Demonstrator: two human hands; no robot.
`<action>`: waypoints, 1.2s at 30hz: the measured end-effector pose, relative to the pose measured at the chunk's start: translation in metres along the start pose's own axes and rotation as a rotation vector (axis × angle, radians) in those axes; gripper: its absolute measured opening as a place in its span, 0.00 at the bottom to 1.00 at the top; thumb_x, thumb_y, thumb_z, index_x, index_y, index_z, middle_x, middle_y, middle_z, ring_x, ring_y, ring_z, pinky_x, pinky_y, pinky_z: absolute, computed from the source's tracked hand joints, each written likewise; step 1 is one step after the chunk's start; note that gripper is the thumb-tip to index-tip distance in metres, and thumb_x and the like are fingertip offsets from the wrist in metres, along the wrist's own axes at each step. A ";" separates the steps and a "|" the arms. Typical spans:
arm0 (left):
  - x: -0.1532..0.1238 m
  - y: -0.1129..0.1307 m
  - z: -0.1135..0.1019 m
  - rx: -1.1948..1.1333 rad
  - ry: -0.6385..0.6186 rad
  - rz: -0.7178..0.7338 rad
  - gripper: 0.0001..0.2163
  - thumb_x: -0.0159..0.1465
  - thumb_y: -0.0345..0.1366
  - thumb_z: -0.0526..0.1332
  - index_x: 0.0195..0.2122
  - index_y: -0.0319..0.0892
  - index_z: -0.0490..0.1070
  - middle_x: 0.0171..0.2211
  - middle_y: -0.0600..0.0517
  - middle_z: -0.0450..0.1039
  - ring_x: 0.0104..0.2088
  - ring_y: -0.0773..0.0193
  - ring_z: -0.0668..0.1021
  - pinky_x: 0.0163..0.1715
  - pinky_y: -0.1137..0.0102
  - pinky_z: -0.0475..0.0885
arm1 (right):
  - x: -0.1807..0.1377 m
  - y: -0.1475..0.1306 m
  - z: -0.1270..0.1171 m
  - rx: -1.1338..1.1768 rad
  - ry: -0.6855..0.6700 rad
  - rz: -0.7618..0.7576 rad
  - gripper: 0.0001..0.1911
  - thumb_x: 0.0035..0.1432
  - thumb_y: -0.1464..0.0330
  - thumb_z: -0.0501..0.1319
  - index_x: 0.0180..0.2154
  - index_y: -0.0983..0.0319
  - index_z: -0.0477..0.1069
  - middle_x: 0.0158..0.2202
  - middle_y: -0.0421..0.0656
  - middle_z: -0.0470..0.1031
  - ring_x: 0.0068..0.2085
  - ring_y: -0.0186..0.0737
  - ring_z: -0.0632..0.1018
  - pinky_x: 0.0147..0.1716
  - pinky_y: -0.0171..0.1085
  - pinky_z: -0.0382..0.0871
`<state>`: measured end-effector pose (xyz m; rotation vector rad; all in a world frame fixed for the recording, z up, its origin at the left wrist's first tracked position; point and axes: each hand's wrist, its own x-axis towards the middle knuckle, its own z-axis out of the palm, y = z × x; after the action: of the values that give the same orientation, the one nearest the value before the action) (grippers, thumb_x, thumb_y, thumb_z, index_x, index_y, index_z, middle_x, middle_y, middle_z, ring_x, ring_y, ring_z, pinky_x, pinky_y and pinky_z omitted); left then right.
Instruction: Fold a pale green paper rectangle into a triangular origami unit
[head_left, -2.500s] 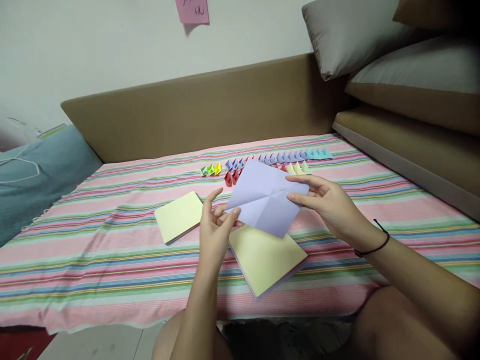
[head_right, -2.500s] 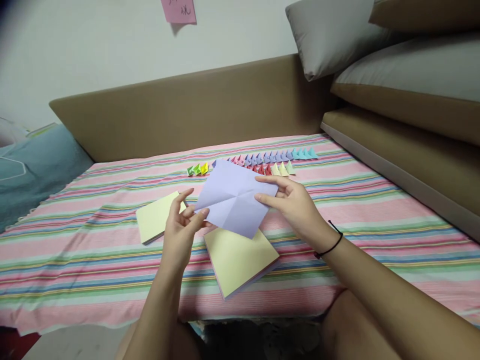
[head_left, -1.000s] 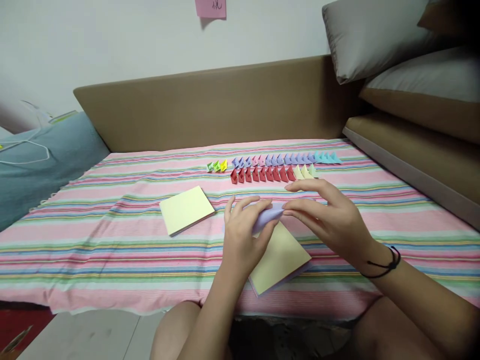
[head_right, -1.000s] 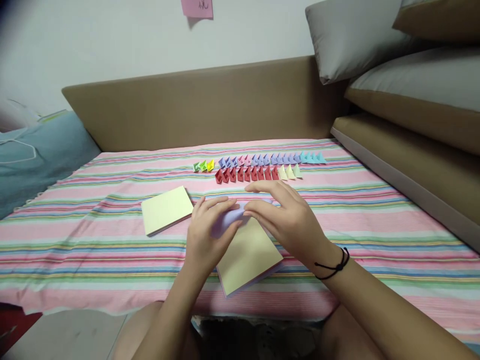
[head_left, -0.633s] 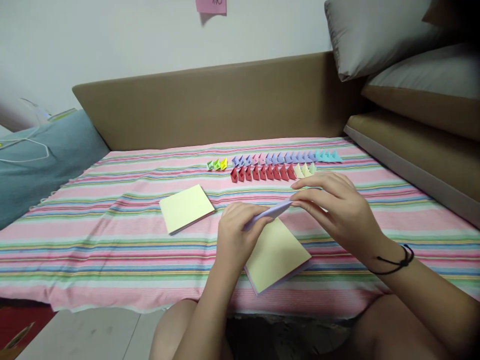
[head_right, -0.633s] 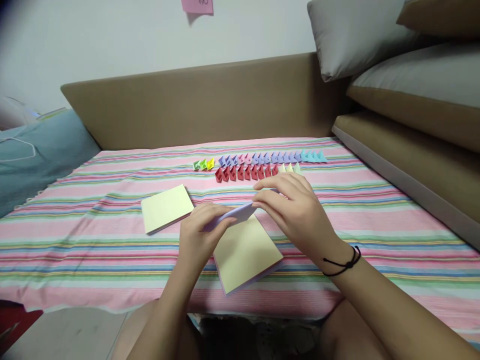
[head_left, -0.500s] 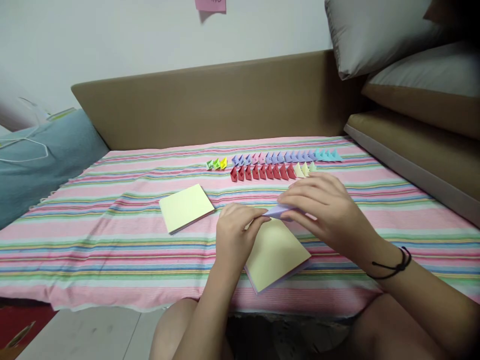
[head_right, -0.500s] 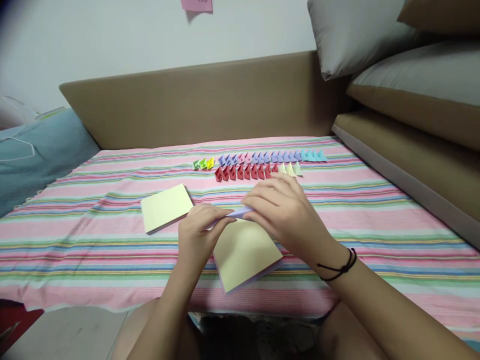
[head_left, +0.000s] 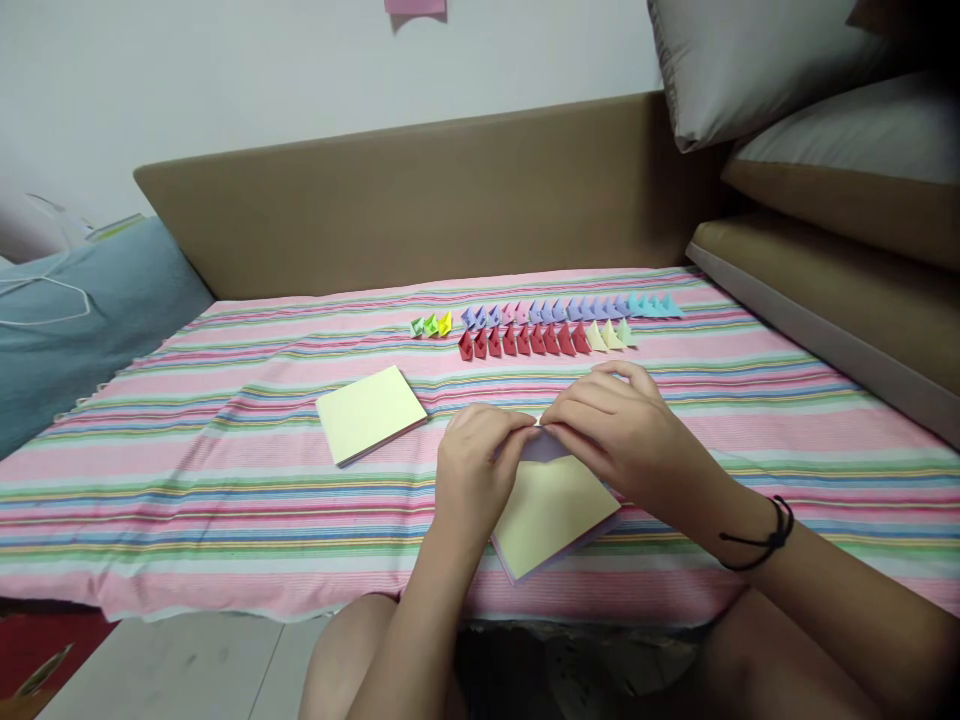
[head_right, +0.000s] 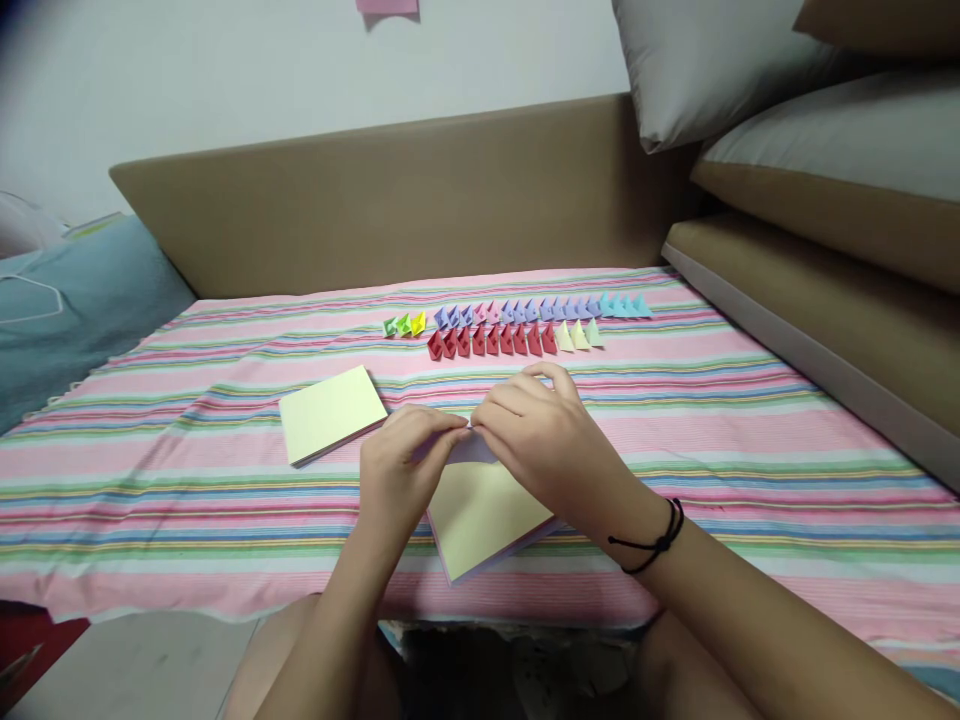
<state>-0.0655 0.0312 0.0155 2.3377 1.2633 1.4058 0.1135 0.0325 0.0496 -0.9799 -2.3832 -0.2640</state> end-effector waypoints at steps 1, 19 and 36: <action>0.000 0.000 0.000 0.018 -0.007 0.004 0.04 0.63 0.34 0.60 0.33 0.44 0.75 0.31 0.51 0.78 0.34 0.61 0.75 0.38 0.67 0.67 | 0.001 -0.001 0.000 -0.012 -0.004 0.001 0.11 0.64 0.70 0.52 0.33 0.61 0.71 0.31 0.40 0.74 0.37 0.38 0.73 0.50 0.45 0.55; 0.005 -0.005 -0.007 -0.066 0.038 -0.071 0.05 0.63 0.28 0.59 0.33 0.43 0.72 0.32 0.53 0.76 0.36 0.64 0.76 0.38 0.69 0.67 | -0.010 0.036 -0.020 0.114 0.097 0.154 0.11 0.59 0.64 0.59 0.43 0.60 0.72 0.41 0.45 0.78 0.44 0.45 0.76 0.46 0.44 0.64; 0.007 -0.009 -0.017 0.139 0.049 0.081 0.04 0.63 0.29 0.58 0.34 0.43 0.71 0.32 0.52 0.76 0.37 0.62 0.75 0.43 0.64 0.66 | -0.009 0.023 -0.021 0.046 0.201 0.133 0.05 0.57 0.69 0.63 0.30 0.58 0.78 0.28 0.40 0.80 0.34 0.42 0.77 0.44 0.46 0.62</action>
<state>-0.0823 0.0371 0.0250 2.4859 1.3330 1.4515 0.1433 0.0356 0.0617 -1.0342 -2.1243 -0.2453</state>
